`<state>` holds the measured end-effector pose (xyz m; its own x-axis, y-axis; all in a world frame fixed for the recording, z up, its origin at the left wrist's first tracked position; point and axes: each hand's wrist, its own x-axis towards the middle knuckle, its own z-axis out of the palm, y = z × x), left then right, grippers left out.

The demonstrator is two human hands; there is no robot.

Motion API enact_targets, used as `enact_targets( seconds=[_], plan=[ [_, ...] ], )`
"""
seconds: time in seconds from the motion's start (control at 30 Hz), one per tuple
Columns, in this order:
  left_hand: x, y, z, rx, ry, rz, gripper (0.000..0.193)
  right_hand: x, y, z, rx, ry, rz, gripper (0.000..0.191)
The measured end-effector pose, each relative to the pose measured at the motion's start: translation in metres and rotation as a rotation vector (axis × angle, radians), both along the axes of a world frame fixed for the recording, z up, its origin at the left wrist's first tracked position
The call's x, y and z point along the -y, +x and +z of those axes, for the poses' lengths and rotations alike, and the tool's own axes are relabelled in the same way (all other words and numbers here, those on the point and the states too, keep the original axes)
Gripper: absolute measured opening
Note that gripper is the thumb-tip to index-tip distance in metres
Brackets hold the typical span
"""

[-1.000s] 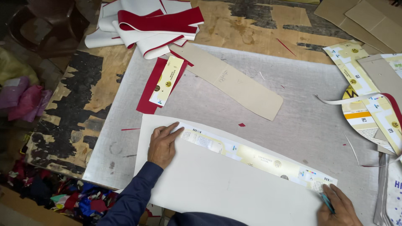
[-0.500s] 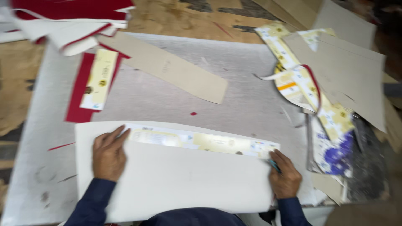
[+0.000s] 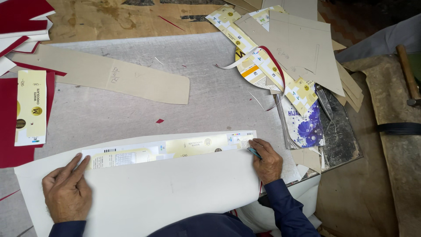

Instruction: The person uses a craft knife to cut printed paper and red-and-white patterned paper on a workbench. They align templates, trace outlines, and cut along the edges to produce shaped pieces. Cut pieces and scraps are set aside on the table.

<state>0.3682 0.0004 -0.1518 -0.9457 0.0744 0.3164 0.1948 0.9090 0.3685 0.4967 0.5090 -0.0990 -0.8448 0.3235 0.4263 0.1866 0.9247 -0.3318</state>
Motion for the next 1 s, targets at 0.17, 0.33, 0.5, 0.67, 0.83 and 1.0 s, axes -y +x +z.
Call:
enact_targets(
  seconds=[0.17, 0.33, 0.5, 0.67, 0.83, 1.0],
  plan=[
    [0.002, -0.001, -0.001, 0.002, -0.048, -0.012, 0.029, 0.001, 0.000, -0.002, -0.006, 0.005, -0.008, 0.034],
    [0.002, -0.002, 0.001, 0.014, -0.029, -0.022, 0.027, 0.001, -0.001, -0.002, 0.003, 0.006, -0.025, 0.032],
    [0.001, -0.001, 0.001, 0.005, -0.015, -0.013, 0.029, -0.002, 0.001, -0.004, 0.003, -0.025, 0.005, 0.033],
    [0.001, -0.001, 0.002, 0.007, -0.009, -0.014, 0.029, -0.002, 0.001, -0.003, -0.007, -0.017, 0.010, 0.036],
    [-0.001, -0.001, 0.003, 0.009, -0.009, -0.005, 0.032, 0.000, 0.002, -0.002, 0.010, -0.001, -0.025, 0.032],
    [-0.012, 0.003, 0.019, -0.125, -0.136, -0.094, 0.039, 0.002, 0.005, -0.003, 0.003, 0.025, -0.012, 0.035]
  ],
)
